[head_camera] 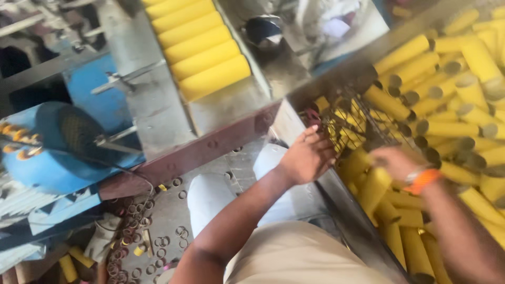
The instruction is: The person repeatedly picks up yellow cylindrical objects from a wire basket and places them onto a conveyor belt. The action is continuous and repetitive, with the person handling the cylinders one by one.
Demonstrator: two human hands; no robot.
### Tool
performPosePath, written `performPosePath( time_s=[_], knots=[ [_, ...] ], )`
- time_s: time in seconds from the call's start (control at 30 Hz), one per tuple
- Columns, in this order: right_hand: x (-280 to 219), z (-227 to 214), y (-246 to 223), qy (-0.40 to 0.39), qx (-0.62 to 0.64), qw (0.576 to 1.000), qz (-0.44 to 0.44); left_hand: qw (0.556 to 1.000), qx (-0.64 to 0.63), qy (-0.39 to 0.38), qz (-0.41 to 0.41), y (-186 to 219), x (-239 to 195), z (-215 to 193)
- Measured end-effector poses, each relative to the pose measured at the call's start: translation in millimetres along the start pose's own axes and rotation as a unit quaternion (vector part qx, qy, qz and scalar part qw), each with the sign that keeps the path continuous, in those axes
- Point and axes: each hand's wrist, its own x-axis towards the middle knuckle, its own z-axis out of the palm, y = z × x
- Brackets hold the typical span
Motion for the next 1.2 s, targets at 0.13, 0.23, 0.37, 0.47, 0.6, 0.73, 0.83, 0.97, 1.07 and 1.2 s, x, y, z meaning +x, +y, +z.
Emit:
performPosePath(
  time_s=[0.13,0.23,0.37,0.47,0.6,0.73,0.83,0.97,1.07,1.2],
  knots=[
    [-22,-106,-65,0.315,0.090,0.941,-0.079,0.995,-0.089,0.053,0.008,-1,-16,-13],
    [-25,-151,-134,0.379,0.273,0.872,-0.145,0.977,-0.206,0.028,-0.046,-8,-30,-35],
    [17,-157,-194,0.369,0.491,0.739,-0.277,0.972,-0.183,0.128,-0.077,-16,-50,-67],
    [54,-141,-221,0.317,0.529,0.733,-0.287,0.957,-0.139,0.229,-0.109,-22,-63,-91],
    [91,-130,-259,0.343,0.477,0.745,-0.315,0.920,-0.111,0.331,-0.180,-34,-71,-121],
    [86,-146,-274,0.329,0.391,0.790,-0.339,0.900,-0.072,0.378,-0.204,-48,-75,-147],
    [85,-157,-280,0.323,0.388,0.788,-0.353,0.890,-0.077,0.385,-0.233,-58,-78,-164],
    [131,-135,-308,0.310,0.440,0.798,-0.271,0.914,-0.024,0.332,-0.232,-83,-70,-171],
    [177,-90,-352,0.385,0.259,0.824,-0.326,0.945,0.063,0.234,-0.220,-116,-51,-172],
    [189,-60,-366,0.332,0.133,0.891,-0.281,0.930,0.156,0.026,-0.333,-149,-42,-157]
  ],
)
